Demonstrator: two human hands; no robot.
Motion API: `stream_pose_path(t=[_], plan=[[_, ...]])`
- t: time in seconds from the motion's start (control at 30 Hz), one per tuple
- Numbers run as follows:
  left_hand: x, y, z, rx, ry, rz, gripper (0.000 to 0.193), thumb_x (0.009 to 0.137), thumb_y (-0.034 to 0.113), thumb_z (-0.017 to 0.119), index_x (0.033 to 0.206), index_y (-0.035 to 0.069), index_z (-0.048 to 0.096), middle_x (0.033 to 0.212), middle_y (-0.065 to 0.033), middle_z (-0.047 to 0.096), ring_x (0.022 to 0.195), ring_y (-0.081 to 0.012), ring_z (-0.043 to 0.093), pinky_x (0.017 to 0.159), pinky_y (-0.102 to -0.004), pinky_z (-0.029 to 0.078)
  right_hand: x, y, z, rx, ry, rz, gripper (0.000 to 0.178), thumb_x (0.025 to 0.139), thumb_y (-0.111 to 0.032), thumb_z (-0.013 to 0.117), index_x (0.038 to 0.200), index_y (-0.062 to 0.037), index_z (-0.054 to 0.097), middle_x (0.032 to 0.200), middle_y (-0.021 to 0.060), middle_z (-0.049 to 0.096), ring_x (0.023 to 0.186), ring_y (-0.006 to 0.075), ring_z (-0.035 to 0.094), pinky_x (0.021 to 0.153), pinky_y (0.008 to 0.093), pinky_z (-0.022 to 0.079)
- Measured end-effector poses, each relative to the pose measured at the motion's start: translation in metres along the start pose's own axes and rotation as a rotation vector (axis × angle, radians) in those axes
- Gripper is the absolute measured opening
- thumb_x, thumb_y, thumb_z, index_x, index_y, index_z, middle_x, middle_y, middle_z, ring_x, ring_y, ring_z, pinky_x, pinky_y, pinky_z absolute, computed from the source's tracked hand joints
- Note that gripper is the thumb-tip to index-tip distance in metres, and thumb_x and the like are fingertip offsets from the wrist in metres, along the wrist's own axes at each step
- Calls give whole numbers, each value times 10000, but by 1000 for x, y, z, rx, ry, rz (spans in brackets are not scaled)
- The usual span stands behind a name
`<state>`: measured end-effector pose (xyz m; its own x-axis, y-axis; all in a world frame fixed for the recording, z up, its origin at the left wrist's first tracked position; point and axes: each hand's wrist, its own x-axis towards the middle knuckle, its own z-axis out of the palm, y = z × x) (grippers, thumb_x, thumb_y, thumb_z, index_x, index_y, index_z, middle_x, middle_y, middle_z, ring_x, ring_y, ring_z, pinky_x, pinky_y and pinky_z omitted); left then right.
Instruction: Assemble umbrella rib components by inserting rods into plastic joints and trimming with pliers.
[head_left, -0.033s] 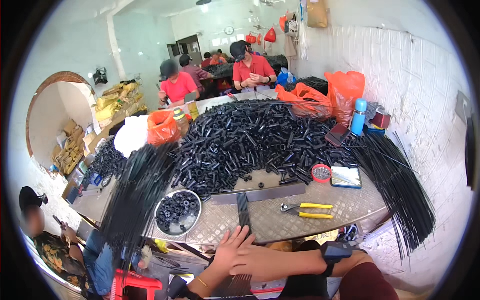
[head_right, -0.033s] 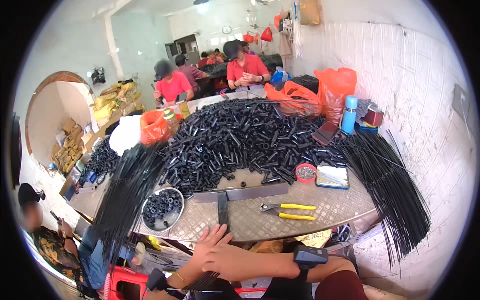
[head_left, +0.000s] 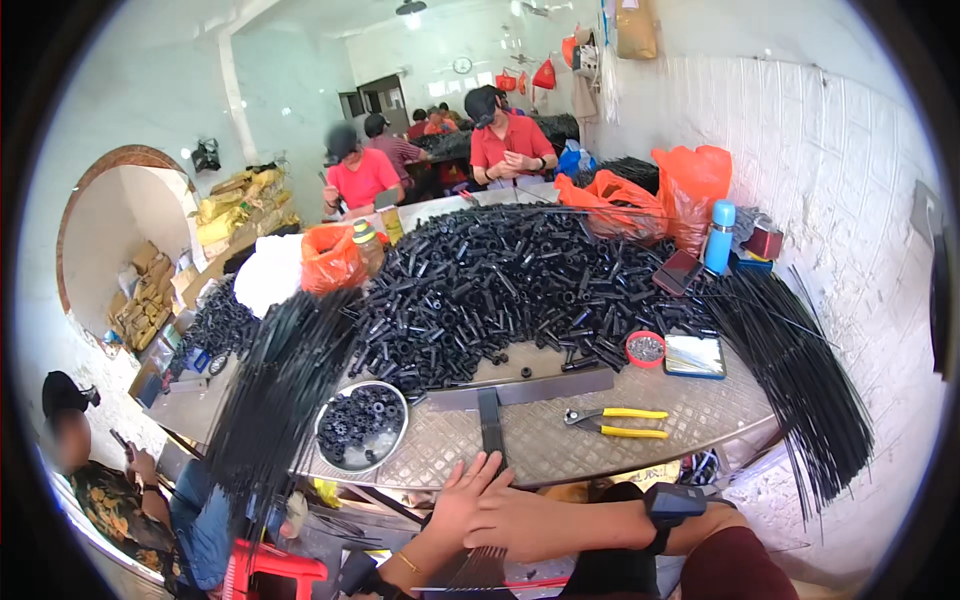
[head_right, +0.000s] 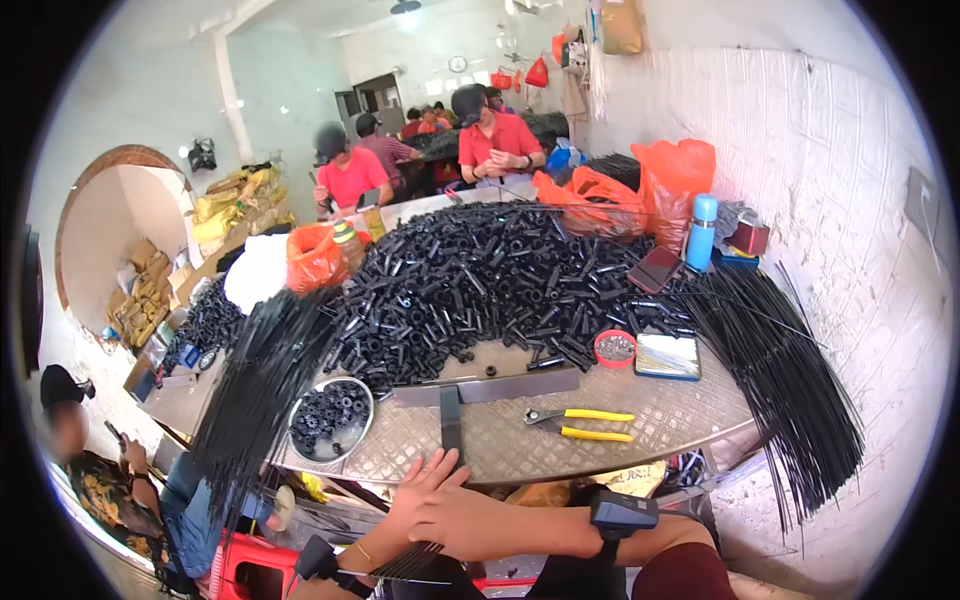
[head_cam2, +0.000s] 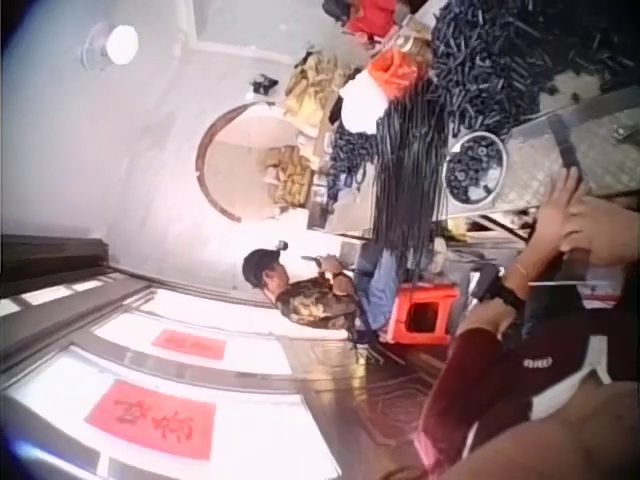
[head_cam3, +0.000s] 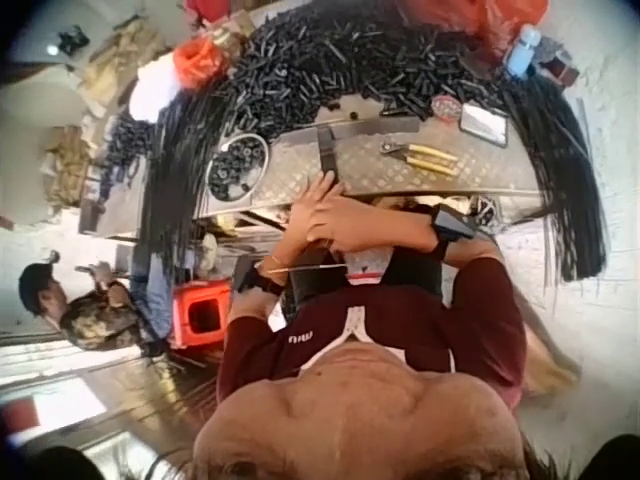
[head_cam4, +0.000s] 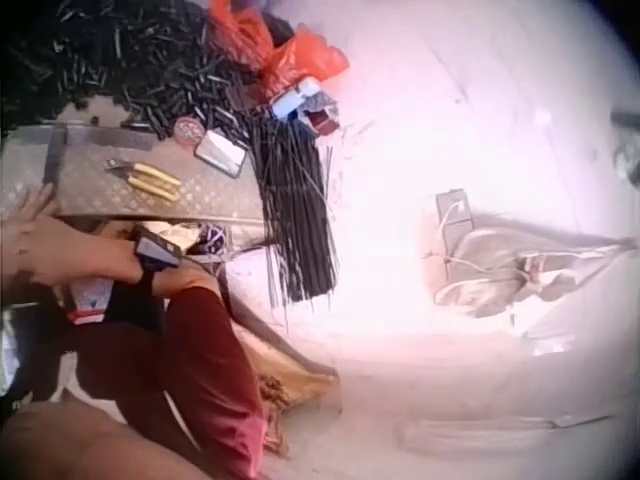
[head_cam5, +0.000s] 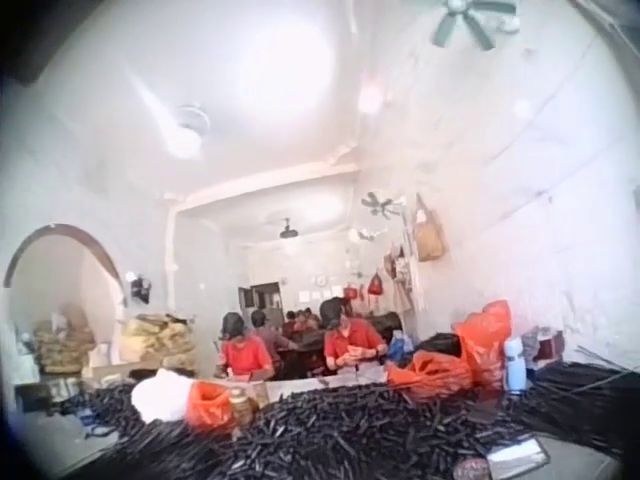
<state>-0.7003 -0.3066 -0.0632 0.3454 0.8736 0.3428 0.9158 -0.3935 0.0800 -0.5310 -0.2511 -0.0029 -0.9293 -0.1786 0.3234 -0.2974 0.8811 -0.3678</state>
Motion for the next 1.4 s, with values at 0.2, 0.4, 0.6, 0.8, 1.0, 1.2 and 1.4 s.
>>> stream_pose_path(t=[0.2, 0.4, 0.6, 0.8, 1.0, 1.2, 1.4], plan=[[22, 0, -48, -81, -167, 89, 673, 759, 342, 603, 1355, 103, 401, 1416, -216, 334, 1299, -384, 344, 1031, -494, 315, -16, -3, -16, -85, 111, -26, 308, 742, -151, 593, 1049, -121, 587, 1061, 22, 555, 1012, 208, 494, 814, 361, 386], [79, -43, -51, 140, -104, 232, 581, 762, 38, 527, 1329, 93, 414, 1384, -208, 377, 1290, -363, 364, 1069, -432, 307, -22, -16, -38, -69, 21, 77, 334, 684, -128, 639, 1014, -135, 586, 1035, -5, 543, 1002, 196, 495, 806, 342, 386], [119, -77, -18, 78, -53, 393, 325, 787, 80, 495, 1108, 60, 539, 1263, -154, 507, 1244, -312, 436, 1061, -410, 337, -39, -17, -68, 9, 20, 94, 365, 715, -104, 637, 1073, -131, 576, 1109, 18, 540, 1024, 217, 499, 812, 348, 398], [114, -74, -24, -236, 75, 297, 267, 696, 9, 543, 960, 49, 550, 1070, -152, 581, 1095, -334, 522, 939, -411, 421, -63, -57, -150, 138, 214, 306, 255, 802, -73, 627, 1056, -78, 605, 960, 66, 597, 842, 289, 603, 705, 360, 487], [103, 5, -122, -633, -13, 52, 297, 868, 305, 536, 977, 28, 542, 905, -174, 609, 874, -375, 578, 740, -420, 449, -76, -124, -218, 52, 985, 183, 306, 879, -261, 602, 770, 25, 606, 675, 149, 591, 437, 108, 517, 420, 231, 421], [49, 43, -169, -648, -19, 19, 291, 872, 291, 567, 994, 30, 536, 871, -188, 602, 854, -384, 578, 717, -427, 443, -56, -199, -206, -214, 1011, 112, 336, 876, -311, 604, 760, 3, 582, 686, 133, 576, 485, 125, 496, 432, 254, 407], [22, 44, -203, 98, 438, 5, 166, 687, 10, 579, 839, 16, 514, 762, -160, 548, 768, -353, 558, 707, -421, 451, -44, -228, -156, -605, 198, 289, 436, 768, -340, 673, 1036, -1, 620, 899, 161, 619, 767, 295, 613, 698, 363, 512]])
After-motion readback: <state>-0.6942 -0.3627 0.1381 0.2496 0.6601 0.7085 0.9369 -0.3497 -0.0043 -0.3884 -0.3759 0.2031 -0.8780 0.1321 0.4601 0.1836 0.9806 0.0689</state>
